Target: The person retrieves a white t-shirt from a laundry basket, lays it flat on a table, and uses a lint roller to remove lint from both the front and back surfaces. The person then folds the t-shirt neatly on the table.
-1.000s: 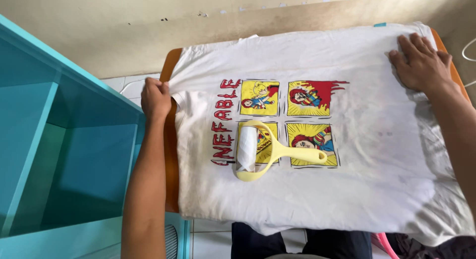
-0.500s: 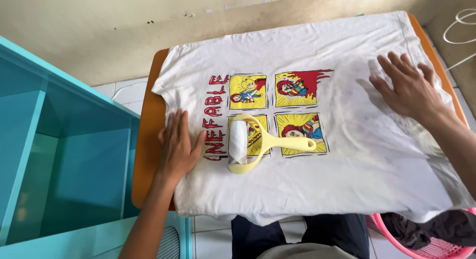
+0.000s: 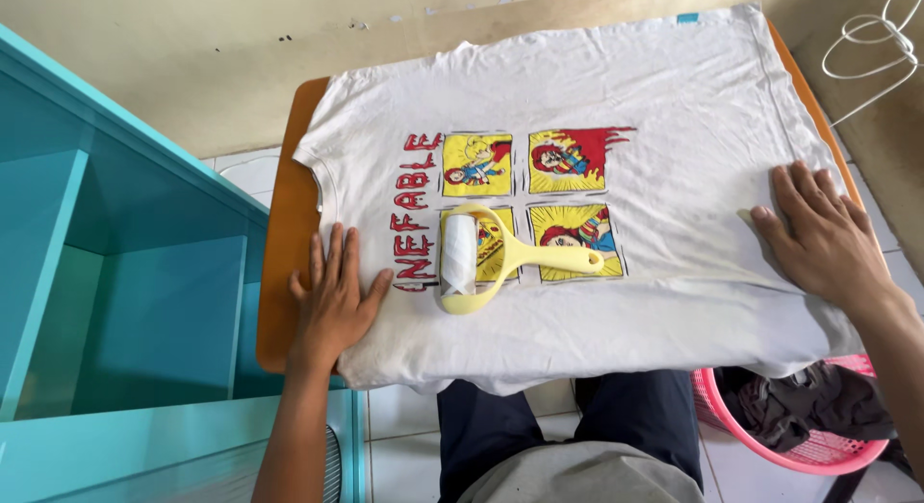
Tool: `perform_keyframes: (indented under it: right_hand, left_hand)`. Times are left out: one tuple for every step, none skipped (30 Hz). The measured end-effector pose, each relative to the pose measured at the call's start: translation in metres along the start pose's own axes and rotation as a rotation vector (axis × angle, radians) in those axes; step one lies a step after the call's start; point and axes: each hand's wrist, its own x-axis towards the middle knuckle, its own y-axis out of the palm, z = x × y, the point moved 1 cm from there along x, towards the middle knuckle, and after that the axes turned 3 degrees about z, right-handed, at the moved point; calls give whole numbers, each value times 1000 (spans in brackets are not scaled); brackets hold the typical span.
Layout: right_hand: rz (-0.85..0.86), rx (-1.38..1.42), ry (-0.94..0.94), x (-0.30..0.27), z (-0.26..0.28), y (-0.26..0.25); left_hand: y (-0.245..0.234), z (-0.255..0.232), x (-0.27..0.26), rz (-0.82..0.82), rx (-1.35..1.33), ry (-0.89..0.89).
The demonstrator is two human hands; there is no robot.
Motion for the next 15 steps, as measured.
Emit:
perform_keyframes:
  right_hand:
    - [-6,-9,-2,2,-1,0]
    - [-12,-19,-5,4,-2,1]
    - [-11,-12,-5,5,-2,1]
    - [-10,-6,-4,6,-3,1]
    - [-10,2,3,4,-3,2]
    - [-9,9,9,4,-2,4]
    - [-10,14,16,4,-2,4]
    - [-10,19,23,4,-1,4]
    - [-16,18,31,5,-1,3]
    - [-22,17,39,5,0,2]
    - [-23,19,40,5,1,3]
    - [-18,17,45,5,2,3]
    - [-14,14,47,8,3,3]
    - [-10,11,50,10,5,3]
    - [-6,8,55,11,5,3]
  left_hand:
    - [-1,0,-3,14,3,-13]
    - [-1,0,-7,29,7,-27]
    - [-1,0,-10,16,4,-20]
    - [-1,0,-14,4,2,-13]
    - [-1,1,-15,-6,2,1]
    - [-2,2,-16,-7,4,3]
    - [-2,1,-16,-8,5,7]
    - [-3,1,-15,-9,6,10]
    - [-3,0,-15,-20,6,18]
    - [-3,0,-14,-31,6,25]
    - [-4,0,-17,-40,9,24]
    - [-6,-1,-18,-17,7,18]
    - [-7,-1,-15,4,4,9]
    - [-9,0,-12,25,2,0]
    - [-11,-1,-9,29,1,6]
